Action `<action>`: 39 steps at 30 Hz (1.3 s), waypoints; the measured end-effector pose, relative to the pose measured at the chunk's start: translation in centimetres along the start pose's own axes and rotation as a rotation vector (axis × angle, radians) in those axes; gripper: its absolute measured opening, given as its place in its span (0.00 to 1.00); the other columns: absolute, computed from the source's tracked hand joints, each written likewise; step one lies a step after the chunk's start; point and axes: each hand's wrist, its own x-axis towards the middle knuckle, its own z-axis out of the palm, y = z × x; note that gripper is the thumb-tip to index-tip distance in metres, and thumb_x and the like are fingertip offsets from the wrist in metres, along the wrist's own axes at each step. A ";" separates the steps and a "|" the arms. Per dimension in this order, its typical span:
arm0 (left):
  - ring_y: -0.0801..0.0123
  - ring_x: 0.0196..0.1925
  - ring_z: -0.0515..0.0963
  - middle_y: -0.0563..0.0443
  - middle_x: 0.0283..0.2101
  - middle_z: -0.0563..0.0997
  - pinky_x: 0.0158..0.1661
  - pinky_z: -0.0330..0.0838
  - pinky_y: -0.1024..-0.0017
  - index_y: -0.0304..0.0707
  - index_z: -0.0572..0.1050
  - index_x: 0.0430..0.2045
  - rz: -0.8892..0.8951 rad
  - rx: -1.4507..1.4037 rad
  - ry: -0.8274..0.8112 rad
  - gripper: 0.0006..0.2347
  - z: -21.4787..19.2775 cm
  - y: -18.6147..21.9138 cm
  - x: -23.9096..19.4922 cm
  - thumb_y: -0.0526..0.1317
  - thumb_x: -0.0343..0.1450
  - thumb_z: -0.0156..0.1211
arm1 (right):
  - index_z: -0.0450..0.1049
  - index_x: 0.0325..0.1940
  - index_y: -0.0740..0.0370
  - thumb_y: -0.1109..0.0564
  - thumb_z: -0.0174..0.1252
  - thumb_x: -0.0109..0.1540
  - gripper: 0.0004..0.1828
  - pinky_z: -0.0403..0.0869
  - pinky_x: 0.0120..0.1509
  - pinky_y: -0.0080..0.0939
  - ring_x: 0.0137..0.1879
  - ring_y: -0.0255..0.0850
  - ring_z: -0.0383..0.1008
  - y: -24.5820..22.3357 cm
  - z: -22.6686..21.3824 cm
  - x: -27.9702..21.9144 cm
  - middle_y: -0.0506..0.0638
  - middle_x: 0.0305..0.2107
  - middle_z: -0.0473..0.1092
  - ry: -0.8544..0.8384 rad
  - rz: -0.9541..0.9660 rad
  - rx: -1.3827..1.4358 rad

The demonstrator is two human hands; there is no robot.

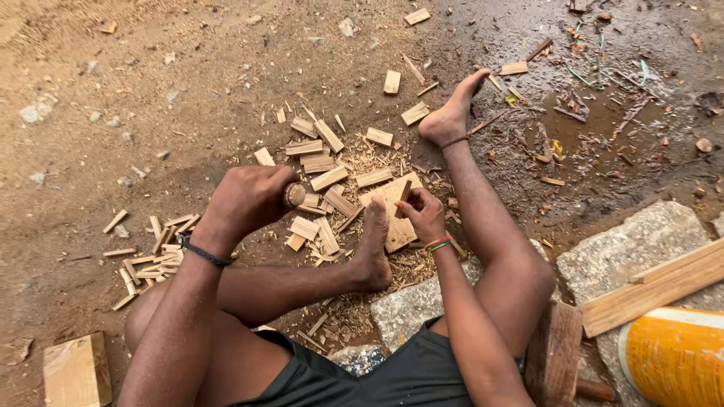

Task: The person sits on the ground and carves a small cylindrical wooden piece using a chisel and a wooden mallet. They repeatedly strike the chisel to shape the wood, occasionally pausing to inspect the piece or adjust their grip.

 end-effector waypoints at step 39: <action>0.68 0.27 0.83 0.50 0.26 0.82 0.26 0.79 0.72 0.41 0.74 0.34 -0.056 -0.098 -0.042 0.09 1.1 1.1 -1.0 0.38 0.69 0.70 | 0.64 0.70 0.60 0.66 0.51 0.63 0.29 0.82 0.44 0.32 0.40 0.32 0.80 2.0 1.9 -1.5 0.48 0.51 0.75 -0.245 0.328 0.361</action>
